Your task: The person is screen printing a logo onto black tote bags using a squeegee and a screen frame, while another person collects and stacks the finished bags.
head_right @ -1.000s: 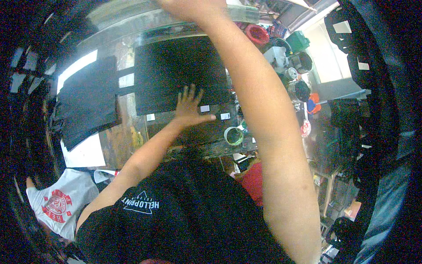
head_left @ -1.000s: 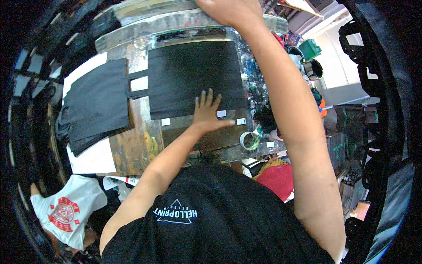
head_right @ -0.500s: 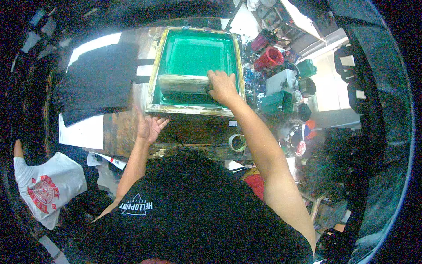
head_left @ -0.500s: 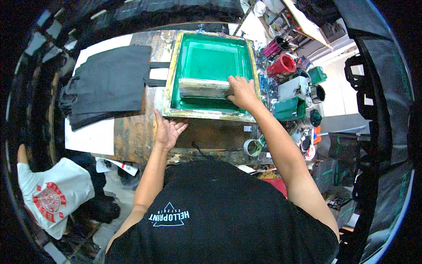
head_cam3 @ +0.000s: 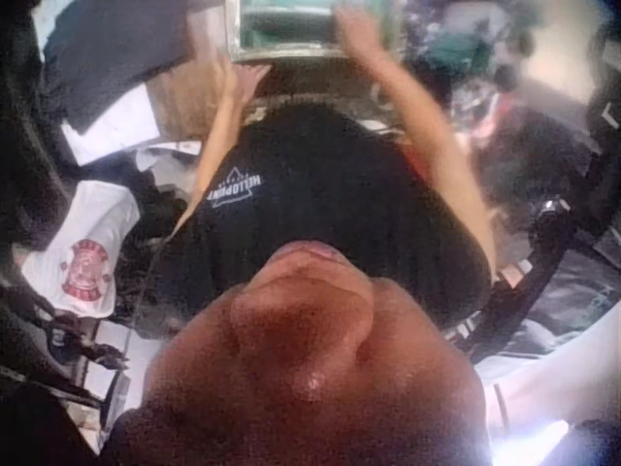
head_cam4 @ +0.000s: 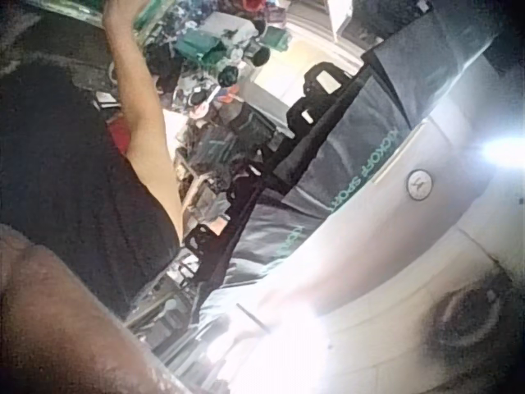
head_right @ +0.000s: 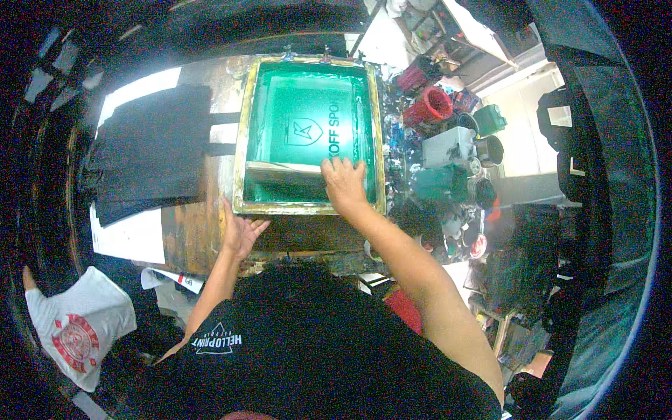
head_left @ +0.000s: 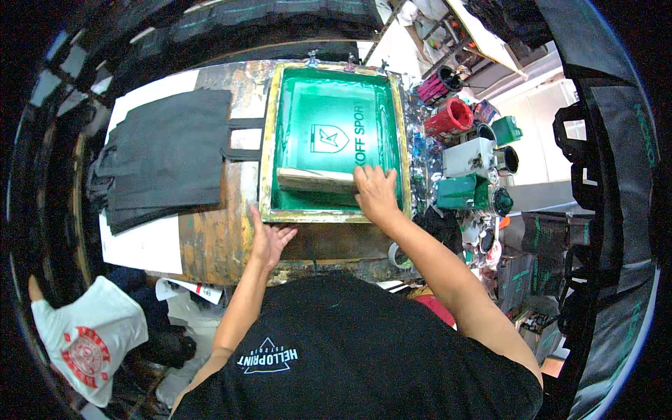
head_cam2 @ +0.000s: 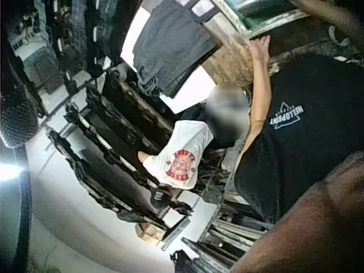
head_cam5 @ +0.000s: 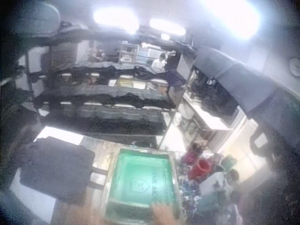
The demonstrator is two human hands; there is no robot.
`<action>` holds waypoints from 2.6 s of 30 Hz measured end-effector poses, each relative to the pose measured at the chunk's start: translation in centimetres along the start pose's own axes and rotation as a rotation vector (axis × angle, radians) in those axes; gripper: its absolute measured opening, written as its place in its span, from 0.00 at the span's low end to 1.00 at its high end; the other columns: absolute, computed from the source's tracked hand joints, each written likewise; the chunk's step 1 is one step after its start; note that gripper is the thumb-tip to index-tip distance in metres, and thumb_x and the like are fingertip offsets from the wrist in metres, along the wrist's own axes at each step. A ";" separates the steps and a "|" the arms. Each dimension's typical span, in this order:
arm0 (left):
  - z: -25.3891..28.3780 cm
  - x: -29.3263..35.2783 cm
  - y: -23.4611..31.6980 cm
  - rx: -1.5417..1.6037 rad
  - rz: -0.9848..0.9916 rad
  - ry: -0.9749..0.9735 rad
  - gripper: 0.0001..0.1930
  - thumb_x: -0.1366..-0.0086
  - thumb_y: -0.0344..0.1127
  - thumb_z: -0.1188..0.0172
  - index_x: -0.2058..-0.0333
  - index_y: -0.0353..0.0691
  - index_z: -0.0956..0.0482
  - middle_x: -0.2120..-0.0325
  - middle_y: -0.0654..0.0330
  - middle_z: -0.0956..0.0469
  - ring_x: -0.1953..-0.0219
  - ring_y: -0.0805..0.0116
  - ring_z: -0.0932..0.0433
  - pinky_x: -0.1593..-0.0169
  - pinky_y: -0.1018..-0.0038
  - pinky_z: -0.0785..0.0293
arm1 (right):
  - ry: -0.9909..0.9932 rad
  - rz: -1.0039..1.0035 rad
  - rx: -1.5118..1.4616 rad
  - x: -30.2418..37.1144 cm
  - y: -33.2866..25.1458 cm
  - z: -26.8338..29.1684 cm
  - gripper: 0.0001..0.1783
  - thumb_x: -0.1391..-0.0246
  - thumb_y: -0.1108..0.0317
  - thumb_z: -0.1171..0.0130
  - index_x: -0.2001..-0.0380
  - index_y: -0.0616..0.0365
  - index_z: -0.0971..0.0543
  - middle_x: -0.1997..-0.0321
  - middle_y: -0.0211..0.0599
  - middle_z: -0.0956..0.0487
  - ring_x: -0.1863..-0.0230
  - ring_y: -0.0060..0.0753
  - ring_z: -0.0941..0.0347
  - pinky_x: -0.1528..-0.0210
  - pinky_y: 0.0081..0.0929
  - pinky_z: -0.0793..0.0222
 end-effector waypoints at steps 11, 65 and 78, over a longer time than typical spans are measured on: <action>0.0 0.5 -0.1 0.052 0.070 0.061 0.56 0.36 0.83 0.64 0.27 0.38 0.47 0.36 0.46 0.31 0.38 0.53 0.27 0.32 0.56 0.32 | 0.020 -0.002 -0.006 -18.7 10.7 -4.1 0.36 0.55 0.66 0.28 0.41 0.49 0.29 0.51 0.37 0.22 0.46 0.46 0.26 0.47 0.61 0.39; -13.3 -0.6 4.2 -2.080 -1.230 0.109 0.30 0.46 0.67 0.32 0.72 0.42 0.25 0.73 0.58 0.29 0.67 0.58 0.27 0.61 0.62 0.31 | 0.226 0.022 0.003 5.2 -1.5 -2.5 0.13 0.46 0.64 0.42 0.56 0.43 0.20 0.63 0.31 0.23 0.59 0.36 0.26 0.61 0.39 0.34; -4.5 1.9 6.3 -1.792 -0.969 0.343 0.61 0.57 0.61 0.19 0.32 0.31 0.40 0.40 0.46 0.34 0.36 0.46 0.36 0.33 0.54 0.41 | 0.133 0.020 -0.032 8.2 -3.0 -3.2 0.23 0.44 0.63 0.42 0.44 0.47 0.24 0.54 0.36 0.23 0.50 0.40 0.29 0.50 0.47 0.38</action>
Point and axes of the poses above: each hand's wrist, its own x-axis away from the middle knuckle, its own z-axis out of the back of the hand, y = z × x, the point moved 10 cm from there along -x, towards the middle knuckle
